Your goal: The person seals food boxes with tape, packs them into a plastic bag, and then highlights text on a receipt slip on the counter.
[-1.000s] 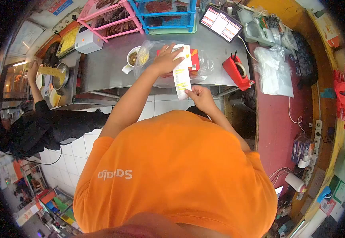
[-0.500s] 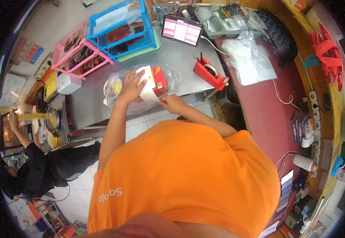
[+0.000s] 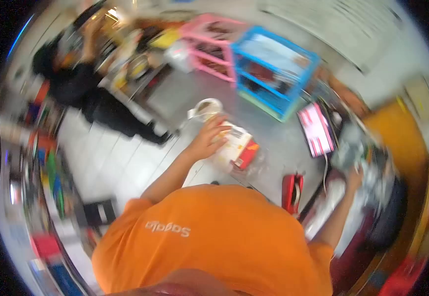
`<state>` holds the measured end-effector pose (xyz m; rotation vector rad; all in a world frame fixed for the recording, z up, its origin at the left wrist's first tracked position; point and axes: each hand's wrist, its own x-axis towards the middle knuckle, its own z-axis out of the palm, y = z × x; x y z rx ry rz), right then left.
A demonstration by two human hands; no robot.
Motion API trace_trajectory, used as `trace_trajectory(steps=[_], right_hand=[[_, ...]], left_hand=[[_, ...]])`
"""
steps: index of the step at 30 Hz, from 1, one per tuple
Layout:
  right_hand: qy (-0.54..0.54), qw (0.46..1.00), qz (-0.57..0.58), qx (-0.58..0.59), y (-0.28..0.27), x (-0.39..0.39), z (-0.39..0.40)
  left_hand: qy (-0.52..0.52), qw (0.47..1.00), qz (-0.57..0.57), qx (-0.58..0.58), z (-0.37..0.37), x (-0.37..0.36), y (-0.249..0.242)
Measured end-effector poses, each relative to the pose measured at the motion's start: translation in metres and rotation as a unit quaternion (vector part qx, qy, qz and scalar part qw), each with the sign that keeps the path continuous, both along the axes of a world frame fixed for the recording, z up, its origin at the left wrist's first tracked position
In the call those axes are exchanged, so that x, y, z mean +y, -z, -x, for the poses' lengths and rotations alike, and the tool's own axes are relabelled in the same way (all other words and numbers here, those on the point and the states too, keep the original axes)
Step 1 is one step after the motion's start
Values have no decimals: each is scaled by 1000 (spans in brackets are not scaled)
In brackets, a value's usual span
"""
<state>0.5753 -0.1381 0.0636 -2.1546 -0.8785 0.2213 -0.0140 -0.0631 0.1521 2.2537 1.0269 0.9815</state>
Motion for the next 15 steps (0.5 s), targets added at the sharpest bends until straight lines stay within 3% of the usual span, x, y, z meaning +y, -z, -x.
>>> trace_trajectory(steps=[1, 2, 3, 5, 7, 10, 13, 15], right_hand=[[-10, 991, 38, -129, 33, 11, -52], [-23, 982, 99, -158, 43, 18, -78], [-52, 960, 234, -144, 62, 31, -114], [-66, 948, 227, -211, 109, 43, -157], [-84, 965, 220, -119, 110, 47, -160], [-73, 986, 105, -111, 106, 41, -150], [-8, 981, 18, -193, 70, 36, -107], [-18, 979, -131, -156, 35, 39, -66]], left_hand=[[-28, 1000, -15, -2, -1, -9, -10], [-45, 999, -9, -4, -4, -21, -20], [-51, 999, -7, -6, -6, -28, -28], [-85, 996, -22, -9, -9, -43, -31], [-91, 995, -34, -11, -20, -58, -33], [-95, 995, 0, -9, -32, -80, -42], [-78, 997, -3, -22, -52, -86, -37], [-68, 997, 1, -23, -73, -83, -33]])
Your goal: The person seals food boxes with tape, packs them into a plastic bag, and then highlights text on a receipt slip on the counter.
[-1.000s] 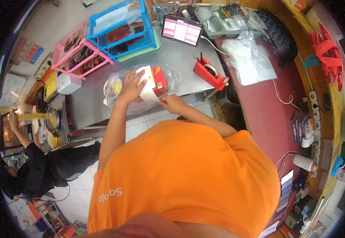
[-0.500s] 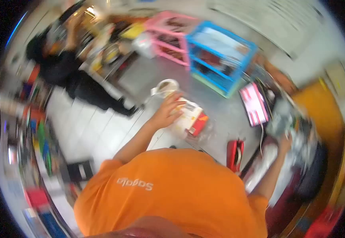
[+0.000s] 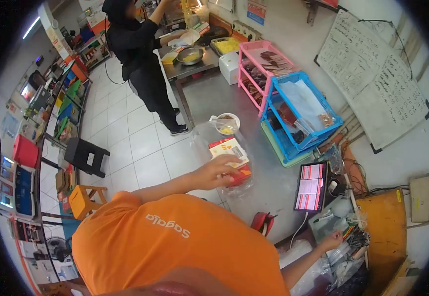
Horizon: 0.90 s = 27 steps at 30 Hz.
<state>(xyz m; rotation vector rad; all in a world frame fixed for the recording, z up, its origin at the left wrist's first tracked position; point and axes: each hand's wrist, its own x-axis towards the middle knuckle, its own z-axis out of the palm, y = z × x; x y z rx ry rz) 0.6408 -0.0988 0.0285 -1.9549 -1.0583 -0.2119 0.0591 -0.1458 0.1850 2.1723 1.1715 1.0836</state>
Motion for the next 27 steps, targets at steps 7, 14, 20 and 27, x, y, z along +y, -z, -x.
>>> trace_trajectory(steps=[7, 14, 20, 27], right_hand=[[-581, 706, 228, 334, -97, -56, 234], [-250, 948, 32, 195, -50, -14, 83], [-87, 923, 373, 39, 37, -24, -48], [-126, 923, 357, 74, 53, -9, -49]], left_hand=[[117, 988, -100, 28, -99, 18, -10], [157, 973, 156, 72, -93, 25, 2], [68, 978, 194, 46, -69, 7, -2], [38, 976, 212, -21, -63, 1, 3]])
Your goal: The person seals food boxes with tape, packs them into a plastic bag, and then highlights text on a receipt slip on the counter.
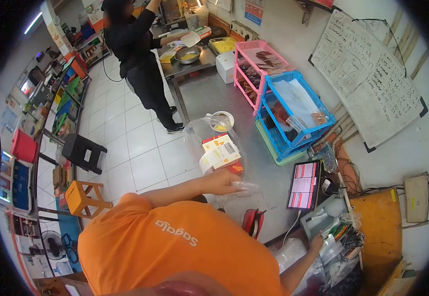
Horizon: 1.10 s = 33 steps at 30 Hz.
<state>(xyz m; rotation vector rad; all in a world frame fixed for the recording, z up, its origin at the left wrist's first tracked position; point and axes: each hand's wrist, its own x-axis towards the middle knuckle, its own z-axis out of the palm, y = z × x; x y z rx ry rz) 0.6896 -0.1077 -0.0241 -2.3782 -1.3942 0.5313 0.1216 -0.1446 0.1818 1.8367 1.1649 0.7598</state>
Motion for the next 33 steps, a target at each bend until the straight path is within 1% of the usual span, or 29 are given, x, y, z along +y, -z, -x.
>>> trace_trajectory(steps=[1, 3, 5, 6, 7, 8, 9, 11, 15, 17, 18, 19, 20, 21, 22, 23, 24, 25, 26, 27, 28, 29, 30, 31, 32, 33], right_hand=[[-13, 1000, 2, -18, 5, 5, -6], [-26, 999, 11, -37, 8, 0, -17], [-84, 994, -28, -68, 1, -2, -25], [-85, 994, -28, -69, 7, -3, -26], [-22, 997, -79, 8, 19, -7, -29], [42, 987, -130, 84, 28, -9, -34], [42, 987, -131, 83, 21, -8, -29], [30, 994, -99, 36, 7, -12, -19], [35, 995, -85, 28, -11, -13, -11], [56, 979, -172, -91, -4, -9, -25], [53, 979, -176, -91, -12, -5, -22], [68, 972, -209, -87, -31, -6, -14], [84, 963, -241, -85, -56, -11, 3], [85, 964, -239, -85, -71, -11, 16], [42, 955, -266, -123, -84, -9, 29], [-3, 943, -292, -161, -97, -8, 46], [-31, 944, -322, -59, -112, -7, 75], [-58, 935, -348, 44, -125, -9, 110], [-101, 937, -308, 131, -134, -12, 147], [-143, 928, -266, 217, -143, -17, 184], [-172, 920, -199, 291, -152, -27, 219], [-201, 901, -131, 362, -162, -35, 252], [-236, 864, -145, 421, -176, -41, 284], [-264, 822, -154, 481, -184, -47, 305], [-260, 822, -152, 483, -182, -42, 309], [-249, 836, -160, 462, -180, -35, 310]], left_hand=[[-2, 1000, 3, 0, 1, 2, 2], [7, 1000, -28, 10, 5, 4, 6], [6, 1000, -25, 5, 7, 2, 3], [8, 1000, -24, 2, 8, 1, 0], [8, 1000, -25, 1, 7, -1, -2], [3, 1000, -16, 5, 7, -3, -3], [-3, 1000, -8, 8, 6, -4, -3], [2, 1000, -16, 1, 4, -4, 3], [18, 999, -42, 1, 3, -1, 2], [4, 998, -62, -11, 5, -1, 2], [-6, 997, -79, -23, 5, -1, 2], [-7, 996, -81, -23, 7, 1, 6], [-1, 995, -103, 1, 9, 4, 13], [5, 992, -124, 24, 9, 4, 18], [7, 992, -123, 24, 7, 3, 16], [20, 994, -104, -2, 3, 1, 13], [35, 995, -85, -27, -1, 0, 12], [37, 995, -83, -28, -7, 0, 15], [61, 989, -126, -43, -13, 1, 20], [85, 980, -170, -56, -19, 3, 22], [87, 980, -169, -56, -23, 3, 22], [110, 984, -114, -82, -27, 3, 20], [132, 984, -56, -107, -30, 2, 18], [134, 984, -47, -105, -32, 0, 16], [154, 948, 154, -231, -36, 2, 13], [164, 858, 345, -343, -36, 4, 9]])
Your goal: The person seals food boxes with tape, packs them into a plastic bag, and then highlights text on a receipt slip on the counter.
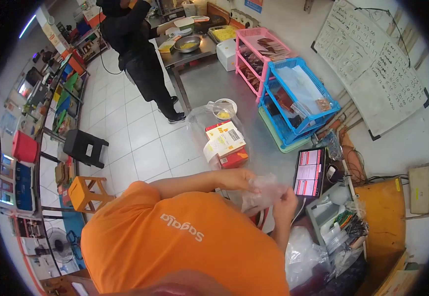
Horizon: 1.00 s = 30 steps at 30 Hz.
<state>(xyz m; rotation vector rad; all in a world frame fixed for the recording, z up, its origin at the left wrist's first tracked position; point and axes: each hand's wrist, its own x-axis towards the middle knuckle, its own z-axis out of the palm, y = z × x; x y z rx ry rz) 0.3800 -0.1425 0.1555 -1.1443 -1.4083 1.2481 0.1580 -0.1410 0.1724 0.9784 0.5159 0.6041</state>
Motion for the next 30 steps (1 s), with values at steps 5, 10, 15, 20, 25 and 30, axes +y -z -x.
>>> trace_trajectory(steps=[5, 10, 15, 20, 25, 30], right_hand=[[45, 997, -22, -55, 4, 13, -5], [77, 987, -82, -117, -8, 18, 1], [80, 992, -21, -90, -6, 15, 9], [32, 991, -46, -121, -9, 4, 23], [39, 995, -28, -84, -20, 3, 30], [78, 984, -33, -154, -31, 21, 17]], left_hand=[[-136, 987, 16, 84, 4, -4, -12], [-253, 942, -102, 196, 18, 2, -10], [-211, 976, 20, 55, 29, -1, -18], [-267, 955, 90, -89, 29, -8, -19], [-253, 943, 128, -173, 41, -13, -40], [-217, 960, 84, -152, 57, 0, -15]])
